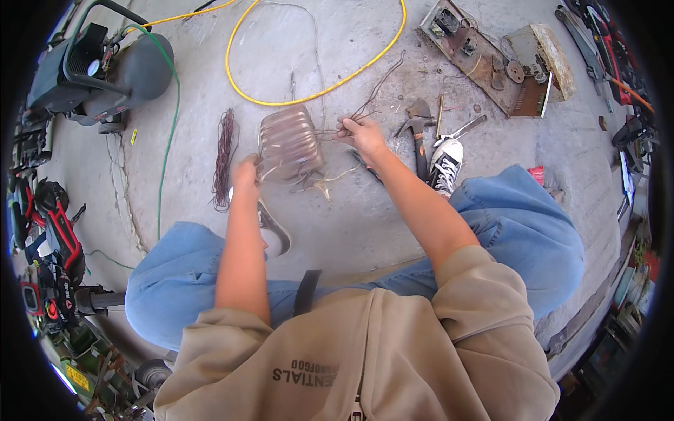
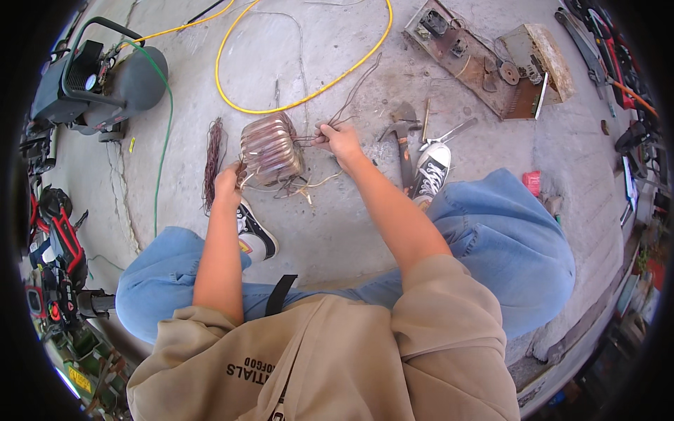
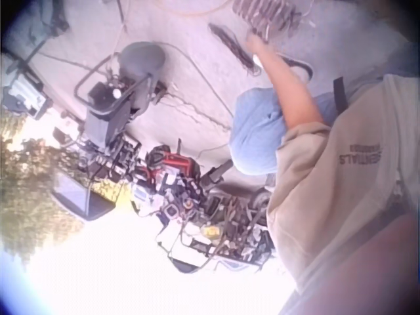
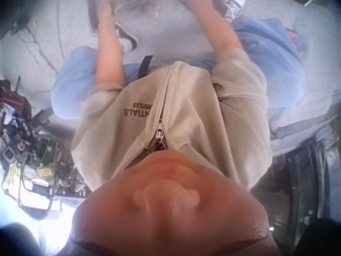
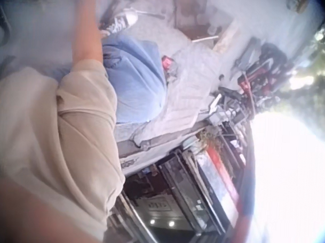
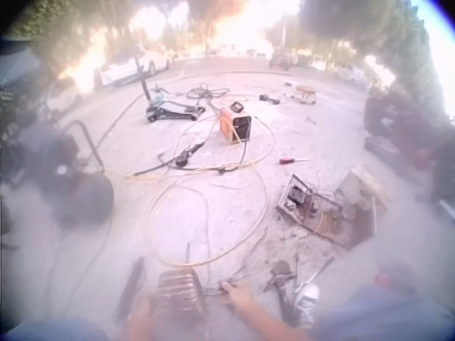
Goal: The person sits on the floor and winds a long copper wire around a rectangular laminated core by hand. They repeatedly wrap the wire, adjust the bundle, and continue winding until the core is fully covered.
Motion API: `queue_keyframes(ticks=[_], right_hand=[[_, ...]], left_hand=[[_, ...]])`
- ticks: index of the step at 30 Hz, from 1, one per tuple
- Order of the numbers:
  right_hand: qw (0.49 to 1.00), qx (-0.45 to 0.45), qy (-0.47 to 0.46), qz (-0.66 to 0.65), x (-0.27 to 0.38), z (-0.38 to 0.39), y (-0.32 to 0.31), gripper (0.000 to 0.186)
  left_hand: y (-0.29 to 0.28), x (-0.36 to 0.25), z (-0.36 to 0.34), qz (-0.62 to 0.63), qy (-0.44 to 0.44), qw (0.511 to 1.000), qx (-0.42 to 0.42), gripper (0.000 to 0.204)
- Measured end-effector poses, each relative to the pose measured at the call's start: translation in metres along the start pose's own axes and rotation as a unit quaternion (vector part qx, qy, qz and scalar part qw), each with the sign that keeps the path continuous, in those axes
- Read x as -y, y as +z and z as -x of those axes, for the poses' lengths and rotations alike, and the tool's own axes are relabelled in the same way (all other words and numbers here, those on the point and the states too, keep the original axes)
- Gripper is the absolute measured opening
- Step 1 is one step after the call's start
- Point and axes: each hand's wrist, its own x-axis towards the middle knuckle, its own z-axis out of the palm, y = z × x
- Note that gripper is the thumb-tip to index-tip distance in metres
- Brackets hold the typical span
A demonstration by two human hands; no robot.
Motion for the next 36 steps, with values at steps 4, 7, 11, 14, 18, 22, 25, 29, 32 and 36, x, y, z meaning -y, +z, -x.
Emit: queue_keyframes(ticks=[4, 7, 11, 14, 18, 22, 25, 29, 32, 36], right_hand=[[0.999, 0.024, 0.042, -0.015, -0.027, -0.004, 0.035, 0.009], [0.997, 0.014, 0.071, 0.019, -0.035, -0.012, 0.046, 0.007], [0.994, 0.030, 0.073, 0.069, -0.052, -0.027, 0.040, 0.010], [0.991, 0.040, 0.080, 0.100, -0.050, -0.030, 0.041, 0.013], [0.986, 0.050, 0.121, 0.103, -0.041, -0.025, 0.046, 0.017], [0.980, 0.099, 0.166, 0.039, -0.021, -0.024, 0.042, 0.025], [0.984, 0.074, 0.160, 0.010, -0.004, -0.025, 0.029, 0.032], [0.990, -0.021, 0.087, 0.111, 0.023, -0.033, 0.007, 0.033], [0.982, -0.069, 0.024, 0.177, 0.041, -0.036, 0.012, 0.027], [0.953, -0.082, -0.048, 0.289, 0.062, -0.022, 0.023, 0.023]], left_hand=[[-0.033, 0.057, -0.042, 0.302, -0.079, 0.940, 0.135, 0.032], [-0.024, 0.088, -0.055, 0.196, 0.077, 0.955, 0.209, 0.032], [0.011, 0.074, -0.045, 0.012, 0.190, 0.956, 0.225, 0.030], [0.023, 0.046, -0.035, 0.122, 0.119, 0.947, 0.272, 0.027], [0.020, 0.055, -0.049, 0.065, 0.197, 0.935, 0.287, 0.028], [0.018, 0.068, -0.064, 0.036, 0.212, 0.945, 0.246, 0.025], [-0.001, 0.085, -0.085, -0.123, 0.510, 0.836, 0.163, 0.022], [0.005, 0.065, -0.062, 0.054, 0.249, 0.966, 0.053, 0.015], [0.002, 0.061, -0.057, 0.118, 0.220, 0.968, 0.010, 0.011], [0.024, 0.031, -0.019, 0.338, 0.138, 0.925, 0.104, 0.014]])
